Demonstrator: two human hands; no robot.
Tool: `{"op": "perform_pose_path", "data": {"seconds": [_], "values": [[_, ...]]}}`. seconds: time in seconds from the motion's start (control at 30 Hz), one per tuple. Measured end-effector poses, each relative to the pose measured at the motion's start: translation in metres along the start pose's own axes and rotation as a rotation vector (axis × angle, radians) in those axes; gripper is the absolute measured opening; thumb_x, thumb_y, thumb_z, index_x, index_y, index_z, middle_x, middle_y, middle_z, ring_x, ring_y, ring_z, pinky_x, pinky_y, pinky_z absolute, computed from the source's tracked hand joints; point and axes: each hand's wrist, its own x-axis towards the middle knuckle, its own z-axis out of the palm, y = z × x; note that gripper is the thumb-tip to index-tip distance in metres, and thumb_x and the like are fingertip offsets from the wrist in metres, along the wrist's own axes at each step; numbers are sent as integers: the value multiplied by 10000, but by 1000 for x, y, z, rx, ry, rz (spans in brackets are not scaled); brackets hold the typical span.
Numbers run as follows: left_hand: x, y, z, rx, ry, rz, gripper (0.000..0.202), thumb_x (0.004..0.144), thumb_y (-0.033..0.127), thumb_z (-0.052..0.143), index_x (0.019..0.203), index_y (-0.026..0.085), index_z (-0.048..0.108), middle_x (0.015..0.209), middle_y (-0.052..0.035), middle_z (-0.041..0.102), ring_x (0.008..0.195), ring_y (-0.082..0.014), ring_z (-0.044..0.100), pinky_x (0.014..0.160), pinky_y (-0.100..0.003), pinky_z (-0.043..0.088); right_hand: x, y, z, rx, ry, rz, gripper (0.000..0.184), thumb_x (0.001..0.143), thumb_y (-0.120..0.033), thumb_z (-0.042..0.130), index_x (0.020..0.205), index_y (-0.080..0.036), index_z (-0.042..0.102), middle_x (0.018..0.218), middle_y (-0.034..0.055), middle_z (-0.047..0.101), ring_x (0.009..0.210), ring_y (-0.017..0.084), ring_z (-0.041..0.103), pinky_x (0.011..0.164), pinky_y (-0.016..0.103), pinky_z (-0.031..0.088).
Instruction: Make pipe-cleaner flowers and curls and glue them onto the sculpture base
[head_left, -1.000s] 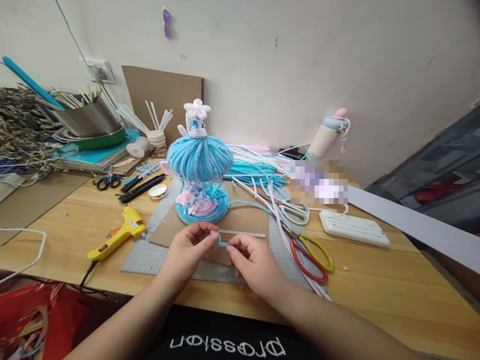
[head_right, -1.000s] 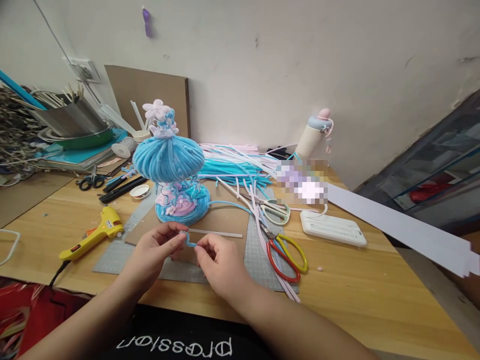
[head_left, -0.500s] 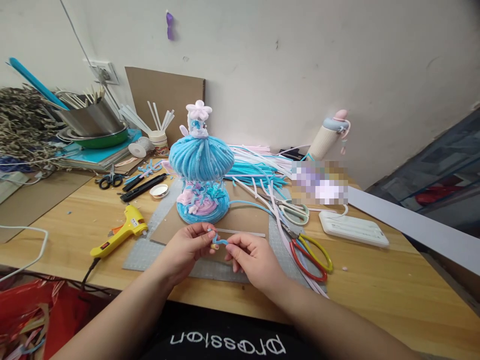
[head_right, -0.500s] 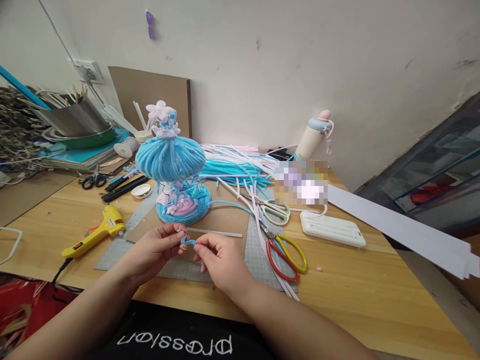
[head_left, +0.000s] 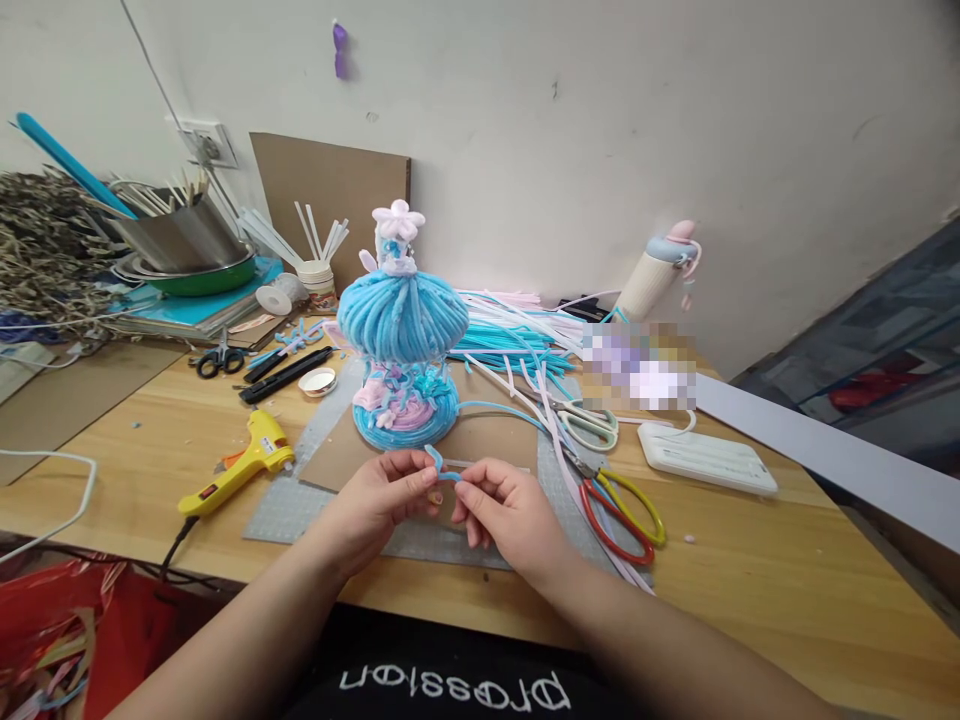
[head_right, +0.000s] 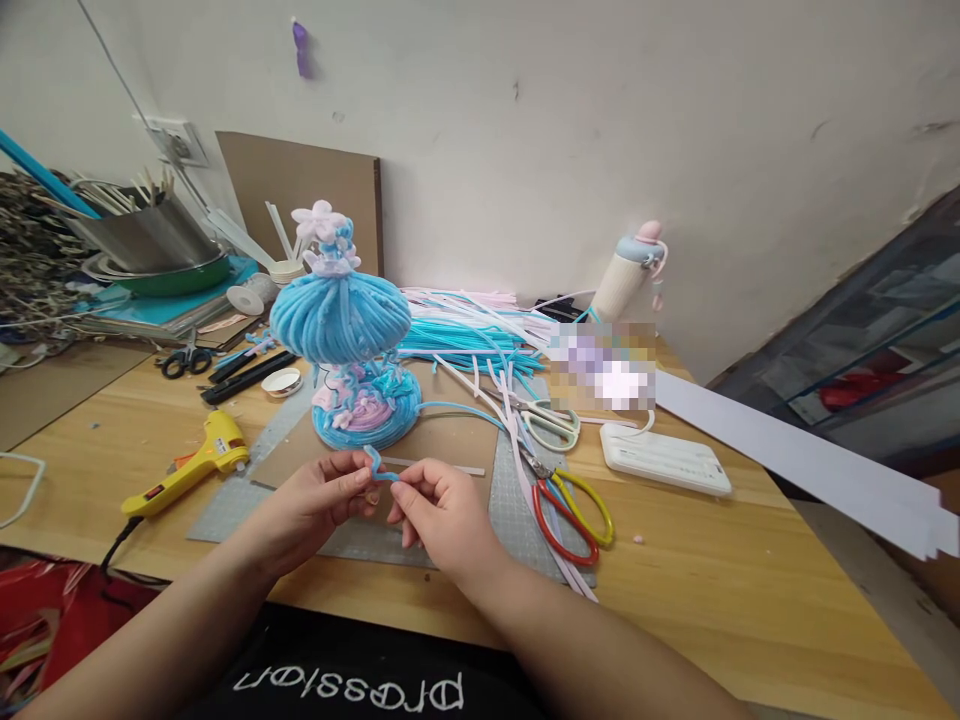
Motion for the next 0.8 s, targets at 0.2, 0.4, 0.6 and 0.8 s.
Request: {"op": "perform_pose_path", "data": {"seconds": [0.2, 0.4, 0.6, 0.8], "values": [[3, -3, -1, -72, -2, -10, 150, 638, 211, 778, 717, 135, 675, 721, -19, 612, 587, -80, 512, 549, -196, 419, -2, -2, 1, 5, -74, 26, 228, 796, -386, 572, 742, -169, 527, 598, -25, 605, 390, 58, 486, 386, 180, 335], [4, -3, 1, -87, -13, 36, 178, 658, 240, 771, 772, 140, 679, 759, -14, 615, 604, -76, 524, 557, -185, 416, -2, -2, 0, 36, -86, 35, 228, 802, -382, 564, 745, -166, 523, 589, -27, 605, 383, 52, 481, 381, 172, 328], [8, -2, -3, -57, 52, 97, 211, 642, 304, 782, 663, 125, 673, 666, -12, 617, 529, -59, 488, 515, -171, 407, -2, -1, 2, 58, -95, 76, 216, 791, -369, 586, 749, -171, 512, 581, -36, 604, 378, 54, 488, 385, 171, 332], [13, -1, -5, -61, 101, 137, 274, 582, 338, 813, 739, 127, 738, 682, -38, 656, 508, -62, 482, 488, -184, 400, -2, -1, 2, 165, -124, 84, 268, 783, -417, 608, 752, -162, 531, 586, -22, 621, 377, 52, 492, 383, 166, 340]]}}
